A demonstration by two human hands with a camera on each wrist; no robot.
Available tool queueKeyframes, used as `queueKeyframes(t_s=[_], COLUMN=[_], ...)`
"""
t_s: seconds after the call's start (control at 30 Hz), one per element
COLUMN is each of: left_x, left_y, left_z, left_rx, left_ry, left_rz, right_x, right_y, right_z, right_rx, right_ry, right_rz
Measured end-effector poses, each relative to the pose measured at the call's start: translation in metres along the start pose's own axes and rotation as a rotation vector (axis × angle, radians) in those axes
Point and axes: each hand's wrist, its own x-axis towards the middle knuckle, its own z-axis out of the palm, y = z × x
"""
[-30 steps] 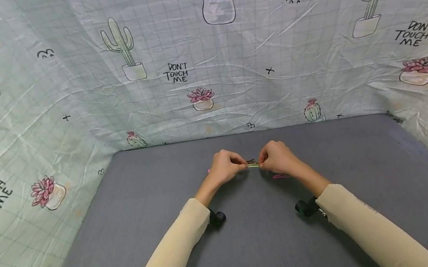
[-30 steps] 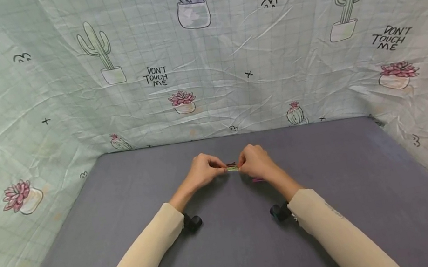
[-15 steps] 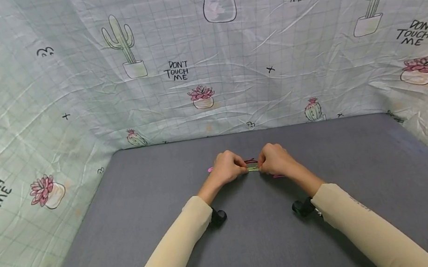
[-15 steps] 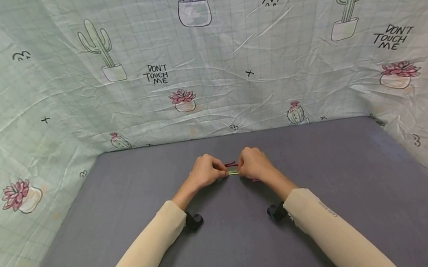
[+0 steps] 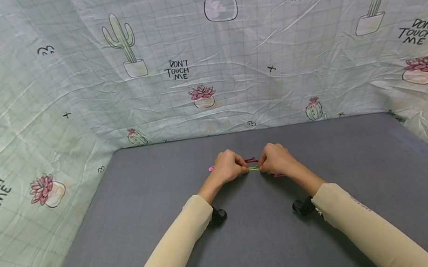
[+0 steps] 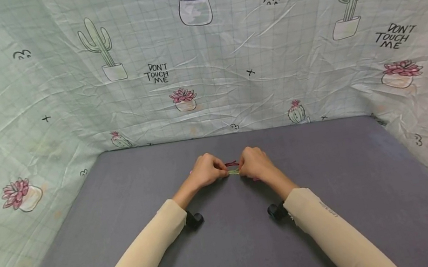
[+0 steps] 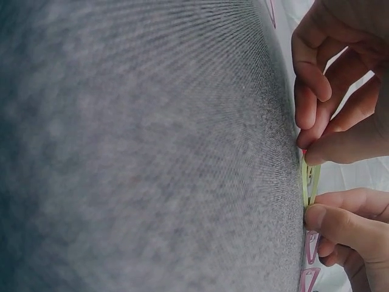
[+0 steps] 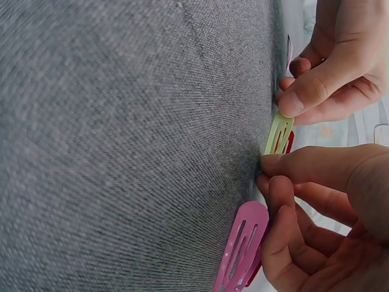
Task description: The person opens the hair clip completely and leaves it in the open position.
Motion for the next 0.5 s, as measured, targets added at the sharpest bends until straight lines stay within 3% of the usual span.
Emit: queueKeyframes(t_s=[0.5], left_x=[0.0008], left_y=[-0.0032], left_z=[-0.0022], left_rx=[-0.016], left_ry=[-0.009], left_rz=[-0.011], right_x=[-0.0013], right_y=[0.0019], right_z=[-0.0031], right_rx=[0.013], right_ry=[-0.013], right_rz=[0.002])
